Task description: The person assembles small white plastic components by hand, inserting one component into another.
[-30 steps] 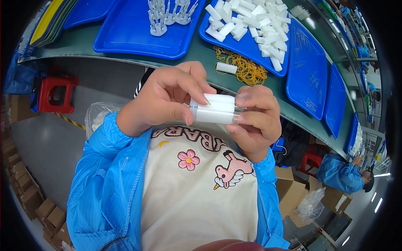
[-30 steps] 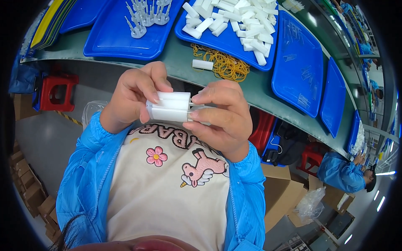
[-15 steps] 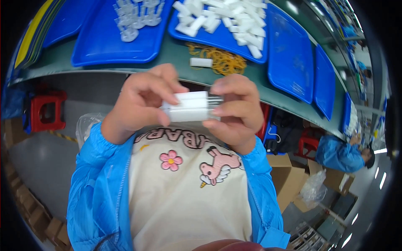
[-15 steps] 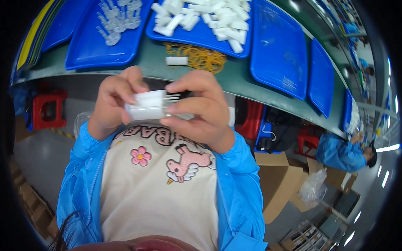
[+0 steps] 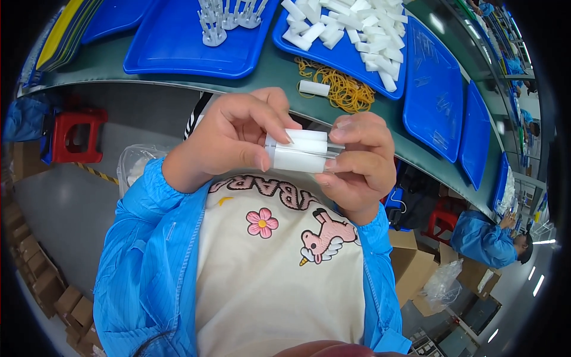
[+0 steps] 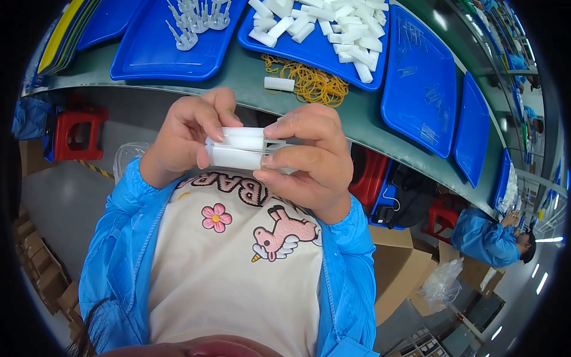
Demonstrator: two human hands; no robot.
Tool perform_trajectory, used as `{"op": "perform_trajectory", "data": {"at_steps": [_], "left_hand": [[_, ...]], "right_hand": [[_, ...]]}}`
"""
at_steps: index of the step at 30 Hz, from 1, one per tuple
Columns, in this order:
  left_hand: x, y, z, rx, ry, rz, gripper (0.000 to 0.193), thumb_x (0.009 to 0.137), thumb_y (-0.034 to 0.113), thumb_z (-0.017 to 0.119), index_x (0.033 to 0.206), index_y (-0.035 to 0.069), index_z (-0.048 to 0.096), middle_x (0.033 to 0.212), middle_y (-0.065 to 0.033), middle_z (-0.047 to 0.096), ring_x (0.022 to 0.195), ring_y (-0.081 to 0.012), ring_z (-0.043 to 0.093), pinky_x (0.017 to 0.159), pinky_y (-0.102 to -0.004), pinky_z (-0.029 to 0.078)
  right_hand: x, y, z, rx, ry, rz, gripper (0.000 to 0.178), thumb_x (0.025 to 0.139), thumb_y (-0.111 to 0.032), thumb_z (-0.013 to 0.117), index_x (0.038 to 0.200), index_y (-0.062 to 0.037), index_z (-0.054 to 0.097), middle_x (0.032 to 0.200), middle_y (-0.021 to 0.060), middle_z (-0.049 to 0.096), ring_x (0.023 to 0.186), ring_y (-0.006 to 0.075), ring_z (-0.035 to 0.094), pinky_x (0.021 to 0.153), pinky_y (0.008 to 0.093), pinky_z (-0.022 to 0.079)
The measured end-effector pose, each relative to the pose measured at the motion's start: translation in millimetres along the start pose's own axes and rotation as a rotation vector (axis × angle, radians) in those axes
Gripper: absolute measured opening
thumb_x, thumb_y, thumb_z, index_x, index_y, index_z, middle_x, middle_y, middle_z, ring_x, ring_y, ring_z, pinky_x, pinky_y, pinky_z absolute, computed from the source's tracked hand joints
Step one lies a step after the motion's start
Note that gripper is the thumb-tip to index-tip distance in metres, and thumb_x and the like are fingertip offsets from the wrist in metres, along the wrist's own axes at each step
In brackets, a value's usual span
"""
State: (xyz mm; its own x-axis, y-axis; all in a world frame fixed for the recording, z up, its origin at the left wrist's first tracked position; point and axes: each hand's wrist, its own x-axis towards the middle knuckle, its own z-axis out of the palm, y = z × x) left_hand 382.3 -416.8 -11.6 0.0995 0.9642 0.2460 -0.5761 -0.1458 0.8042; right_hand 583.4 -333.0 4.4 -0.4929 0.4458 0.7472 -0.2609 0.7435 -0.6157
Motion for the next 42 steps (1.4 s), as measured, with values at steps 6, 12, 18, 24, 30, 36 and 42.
{"op": "perform_trajectory", "data": {"at_steps": [6,12,18,24,30,36,42], "left_hand": [[-1,2,-1,-0.007,0.028,-0.029,0.038,0.066,0.029,0.089,0.092,0.009,0.070,0.101,-0.0069,0.058,0.091,-0.0129,0.058,0.081,-0.0253,0.052],[-2,-2,0,-0.052,0.059,-0.057,0.035,0.070,0.026,0.087,0.094,0.010,0.067,0.103,-0.0058,0.054,0.094,-0.0167,0.062,0.079,-0.0273,0.056],[-4,-11,-8,-0.268,0.046,-0.040,0.032,0.077,0.020,0.081,0.099,0.004,0.064,0.105,-0.0097,0.056,0.092,-0.0232,0.065,0.068,-0.0310,0.061],[-6,-13,-15,-0.266,0.043,-0.041,0.032,0.085,0.029,0.074,0.104,0.008,0.059,0.112,-0.0096,0.054,0.093,-0.0232,0.065,0.069,-0.0303,0.061],[-6,-11,-16,-0.287,0.067,-0.087,0.030,0.088,0.029,0.071,0.105,0.010,0.057,0.113,-0.0093,0.054,0.092,-0.0227,0.066,0.068,-0.0299,0.060],[-6,-11,-13,-0.290,0.090,-0.105,0.029,0.090,0.031,0.068,0.105,0.010,0.056,0.111,-0.0084,0.055,0.087,-0.0214,0.066,0.066,-0.0284,0.060],[0,-12,-7,-0.312,0.061,-0.182,0.033,0.093,0.036,0.063,0.106,0.007,0.054,0.106,-0.0074,0.057,0.083,-0.0168,0.066,0.064,-0.0267,0.058]], "right_hand": [[-1,1,2,-0.015,0.004,0.020,0.025,0.066,-0.020,0.085,0.081,-0.0127,0.066,0.103,0.0073,0.064,0.092,0.0263,0.056,0.075,0.0366,0.048],[-7,6,4,0.179,0.114,0.079,0.033,0.072,-0.017,0.084,0.097,-0.0067,0.065,0.120,0.0147,0.054,0.098,0.0242,0.055,0.076,0.0351,0.049],[-5,18,-44,0.018,0.353,0.108,0.023,0.088,-0.017,0.069,0.104,-0.0024,0.062,0.126,0.0189,0.052,0.103,0.0264,0.056,0.077,0.0363,0.050],[-9,24,-117,-0.683,0.497,0.241,0.017,0.089,-0.004,0.063,0.105,-0.0004,0.063,0.122,0.0156,0.058,0.102,0.0200,0.059,0.082,0.0302,0.048],[-25,36,-195,-1.077,0.093,0.555,0.043,0.097,-0.031,0.057,0.129,-0.0013,0.057,0.128,0.0177,0.057,0.118,0.0271,0.054,0.101,0.0376,0.040],[-46,48,-198,-0.996,0.020,0.638,0.034,0.093,-0.028,0.061,0.117,-0.0039,0.065,0.127,0.0184,0.058,0.120,0.0302,0.054,0.101,0.0402,0.040],[-19,9,-102,-0.745,0.115,0.218,0.032,0.080,-0.018,0.075,0.108,-0.0045,0.067,0.125,0.0176,0.059,0.117,0.0339,0.055,0.097,0.0428,0.044]]}}
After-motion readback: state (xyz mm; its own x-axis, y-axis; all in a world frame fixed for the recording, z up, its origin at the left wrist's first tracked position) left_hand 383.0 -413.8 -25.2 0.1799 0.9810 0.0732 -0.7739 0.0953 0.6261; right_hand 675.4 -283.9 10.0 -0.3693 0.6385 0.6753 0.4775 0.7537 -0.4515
